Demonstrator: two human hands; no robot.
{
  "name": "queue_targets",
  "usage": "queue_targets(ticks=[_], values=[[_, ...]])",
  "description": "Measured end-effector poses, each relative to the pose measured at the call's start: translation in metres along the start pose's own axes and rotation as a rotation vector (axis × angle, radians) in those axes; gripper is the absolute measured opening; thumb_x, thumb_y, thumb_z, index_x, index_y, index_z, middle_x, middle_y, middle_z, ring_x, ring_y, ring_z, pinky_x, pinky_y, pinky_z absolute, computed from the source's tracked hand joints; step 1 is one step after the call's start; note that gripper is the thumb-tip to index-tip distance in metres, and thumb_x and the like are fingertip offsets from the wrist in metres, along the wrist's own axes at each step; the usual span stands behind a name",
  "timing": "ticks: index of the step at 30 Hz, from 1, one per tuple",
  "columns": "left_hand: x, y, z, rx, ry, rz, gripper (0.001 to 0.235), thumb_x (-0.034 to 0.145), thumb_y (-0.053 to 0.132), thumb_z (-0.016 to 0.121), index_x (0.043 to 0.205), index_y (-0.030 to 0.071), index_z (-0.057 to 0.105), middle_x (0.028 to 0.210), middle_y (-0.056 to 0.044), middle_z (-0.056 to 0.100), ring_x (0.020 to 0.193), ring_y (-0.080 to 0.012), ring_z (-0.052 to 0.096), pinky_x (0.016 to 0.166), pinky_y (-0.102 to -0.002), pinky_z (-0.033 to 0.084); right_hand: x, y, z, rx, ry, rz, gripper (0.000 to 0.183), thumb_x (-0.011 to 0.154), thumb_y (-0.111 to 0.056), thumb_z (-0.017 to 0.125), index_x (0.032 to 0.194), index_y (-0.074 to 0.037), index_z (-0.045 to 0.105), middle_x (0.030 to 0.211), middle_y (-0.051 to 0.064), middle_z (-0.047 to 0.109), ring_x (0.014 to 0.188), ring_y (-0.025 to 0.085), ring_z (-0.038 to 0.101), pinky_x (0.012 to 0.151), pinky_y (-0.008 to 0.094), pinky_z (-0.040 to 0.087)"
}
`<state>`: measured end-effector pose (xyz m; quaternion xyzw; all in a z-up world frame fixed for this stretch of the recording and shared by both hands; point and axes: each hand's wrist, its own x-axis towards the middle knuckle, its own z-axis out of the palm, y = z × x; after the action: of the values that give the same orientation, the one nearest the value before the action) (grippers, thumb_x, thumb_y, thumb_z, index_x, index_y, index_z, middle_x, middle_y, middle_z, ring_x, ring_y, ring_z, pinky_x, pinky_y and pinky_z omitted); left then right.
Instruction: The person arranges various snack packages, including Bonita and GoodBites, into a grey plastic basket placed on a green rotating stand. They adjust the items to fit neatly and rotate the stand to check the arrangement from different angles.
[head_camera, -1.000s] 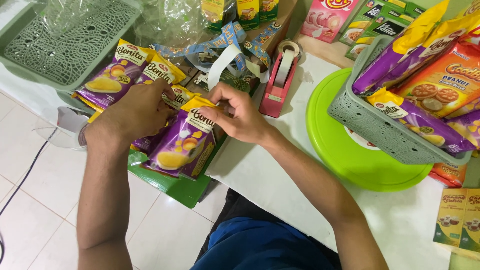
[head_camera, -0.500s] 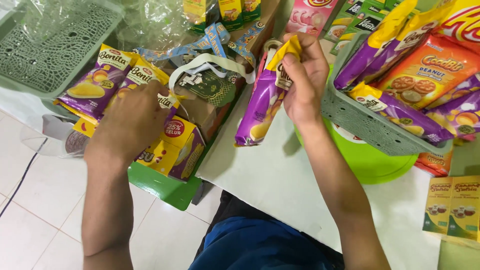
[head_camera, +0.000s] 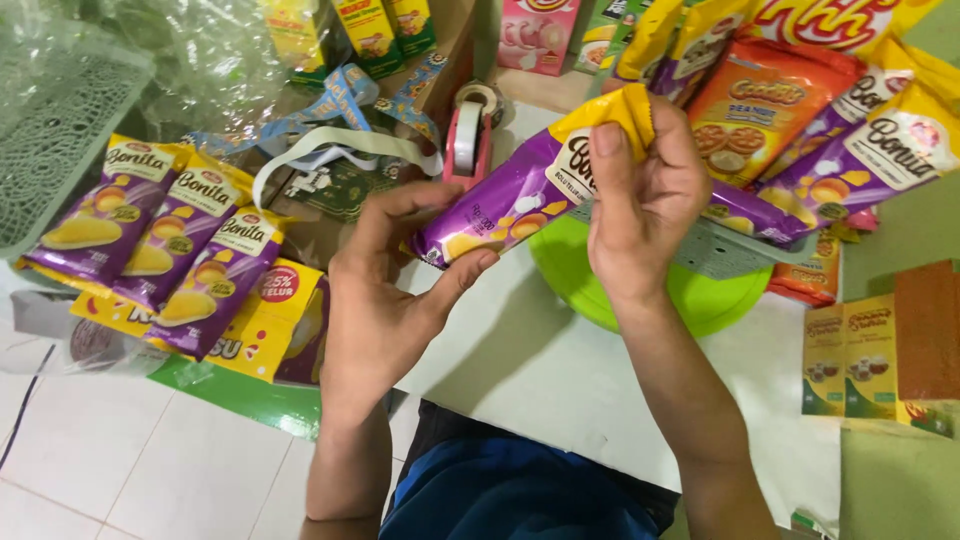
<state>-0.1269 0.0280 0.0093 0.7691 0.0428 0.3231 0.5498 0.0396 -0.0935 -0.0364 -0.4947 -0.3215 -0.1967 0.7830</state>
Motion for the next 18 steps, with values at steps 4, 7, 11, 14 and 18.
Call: queue_targets(ticks=[4, 7, 11, 14, 18], values=[[0.008, -0.013, 0.021, -0.015, -0.091, -0.030, 0.036, 0.085, 0.015, 0.085, 0.117, 0.007, 0.069, 0.101, 0.001, 0.071, 0.079, -0.0045, 0.055, 0.072, -0.018, 0.049, 0.002, -0.037, -0.072, -0.046, -0.072, 0.141, 0.040, 0.104, -0.020, 0.070, 0.135, 0.004, 0.061, 0.122, 0.007, 0.068, 0.089, 0.003, 0.055, 0.074, 0.014, 0.044], [0.021, -0.021, 0.030, -0.095, -0.314, 0.060, 0.036, 0.084, 0.013, 0.085, 0.116, 0.008, 0.069, 0.112, -0.004, 0.074, 0.097, -0.0077, 0.067, 0.086, -0.021, 0.055, 0.004, -0.070, -0.131, -0.428, -0.282, 0.145, 0.054, 0.091, -0.042, 0.073, 0.122, 0.001, 0.068, 0.120, 0.010, 0.068, 0.118, 0.019, 0.063, 0.102, 0.027, 0.049], [0.046, -0.010, 0.050, -0.112, -0.540, 0.183, 0.041, 0.081, 0.019, 0.085, 0.117, 0.008, 0.069, 0.117, -0.009, 0.076, 0.106, -0.0154, 0.073, 0.093, -0.026, 0.060, 0.006, -0.115, -0.164, -0.507, -0.373, 0.310, 0.035, 0.083, -0.005, 0.080, 0.115, 0.005, 0.069, 0.105, 0.014, 0.073, 0.087, 0.012, 0.066, 0.090, 0.023, 0.055], [0.064, -0.001, 0.069, -0.079, -0.563, 0.268, 0.043, 0.079, 0.023, 0.087, 0.114, 0.007, 0.067, 0.116, -0.009, 0.074, 0.109, -0.0188, 0.072, 0.094, -0.028, 0.059, 0.021, -0.140, -0.169, -0.580, -0.430, 0.329, 0.035, 0.088, 0.005, 0.075, 0.122, 0.006, 0.065, 0.116, 0.017, 0.071, 0.104, 0.018, 0.068, 0.086, 0.024, 0.061], [0.088, 0.013, 0.089, 0.003, -0.530, 0.486, 0.038, 0.084, 0.022, 0.089, 0.110, 0.007, 0.067, 0.109, -0.005, 0.073, 0.100, -0.0169, 0.070, 0.087, -0.028, 0.054, 0.058, -0.172, -0.155, -0.975, -0.678, 0.069, 0.042, 0.084, -0.003, 0.085, 0.120, 0.004, 0.065, 0.124, 0.019, 0.072, 0.116, 0.024, 0.068, 0.104, 0.034, 0.054]])
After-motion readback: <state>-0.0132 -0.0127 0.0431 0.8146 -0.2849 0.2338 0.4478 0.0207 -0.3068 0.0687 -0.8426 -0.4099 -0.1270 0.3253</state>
